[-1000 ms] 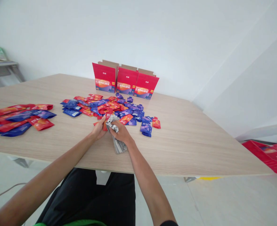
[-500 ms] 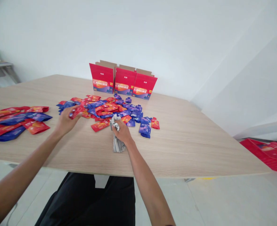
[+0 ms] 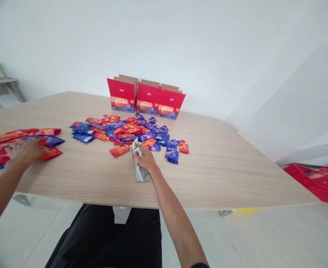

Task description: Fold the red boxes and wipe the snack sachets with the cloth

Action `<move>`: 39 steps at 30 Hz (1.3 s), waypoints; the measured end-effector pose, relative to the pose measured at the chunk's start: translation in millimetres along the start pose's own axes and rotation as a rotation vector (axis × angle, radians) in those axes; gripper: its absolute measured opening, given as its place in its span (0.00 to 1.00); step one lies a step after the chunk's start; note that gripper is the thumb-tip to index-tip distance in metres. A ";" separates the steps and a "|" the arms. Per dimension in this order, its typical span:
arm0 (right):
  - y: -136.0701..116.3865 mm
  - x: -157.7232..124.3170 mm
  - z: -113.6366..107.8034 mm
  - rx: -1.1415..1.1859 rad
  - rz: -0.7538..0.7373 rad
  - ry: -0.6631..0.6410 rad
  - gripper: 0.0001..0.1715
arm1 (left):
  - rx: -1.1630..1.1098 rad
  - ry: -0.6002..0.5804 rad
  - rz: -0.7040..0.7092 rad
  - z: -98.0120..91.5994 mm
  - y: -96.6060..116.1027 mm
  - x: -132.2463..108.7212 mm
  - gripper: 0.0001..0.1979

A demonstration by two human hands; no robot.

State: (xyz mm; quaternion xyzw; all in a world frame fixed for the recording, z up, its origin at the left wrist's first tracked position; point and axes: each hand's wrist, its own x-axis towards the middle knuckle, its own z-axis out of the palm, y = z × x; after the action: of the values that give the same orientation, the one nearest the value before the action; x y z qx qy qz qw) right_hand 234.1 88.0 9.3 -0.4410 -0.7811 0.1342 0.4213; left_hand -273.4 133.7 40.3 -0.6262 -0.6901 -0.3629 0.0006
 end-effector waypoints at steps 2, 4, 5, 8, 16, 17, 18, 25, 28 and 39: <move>0.4 0.1 1.1 -0.004 -0.006 0.007 0.12 | 0.100 0.098 -0.029 9.3 24.7 -13.9 0.16; 1.6 0.2 3.0 -0.012 0.007 0.042 0.12 | 0.134 0.068 0.092 25.1 64.4 -33.4 0.15; 2.5 0.1 3.9 -0.017 0.023 0.065 0.12 | 0.132 -0.007 0.188 35.0 88.0 -44.2 0.17; 6.8 -0.6 5.1 -0.030 0.084 0.129 0.12 | 0.085 -0.322 0.370 68.2 162.1 -75.6 0.22; 16.0 -1.5 5.7 -0.023 0.102 0.180 0.13 | 0.172 -0.525 0.306 122.1 263.1 -101.0 0.39; 16.2 -1.4 6.9 -0.022 0.100 0.179 0.13 | 0.159 -0.548 0.283 124.8 264.6 -100.2 0.38; 16.1 -1.3 8.2 -0.022 0.097 0.177 0.13 | 0.148 -0.572 0.260 126.8 264.9 -99.7 0.37; 3.3 0.5 7.5 -0.001 0.056 0.235 0.14 | -0.230 -0.561 0.050 131.5 259.8 -104.1 0.25; -6.7 1.2 2.6 0.014 0.030 0.326 0.15 | -0.595 -0.560 -0.020 133.8 260.0 -101.2 0.16; -17.9 -2.5 4.2 -0.032 -0.118 0.186 0.14 | -1.592 -0.840 -0.428 148.0 272.6 -126.4 0.14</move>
State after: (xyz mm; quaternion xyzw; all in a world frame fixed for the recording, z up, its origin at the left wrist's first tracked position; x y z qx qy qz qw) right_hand 221.2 76.3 15.8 -0.4113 -0.7654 0.0553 0.4919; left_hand 56.8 85.8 10.2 -0.3813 -0.2817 -0.4656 -0.7473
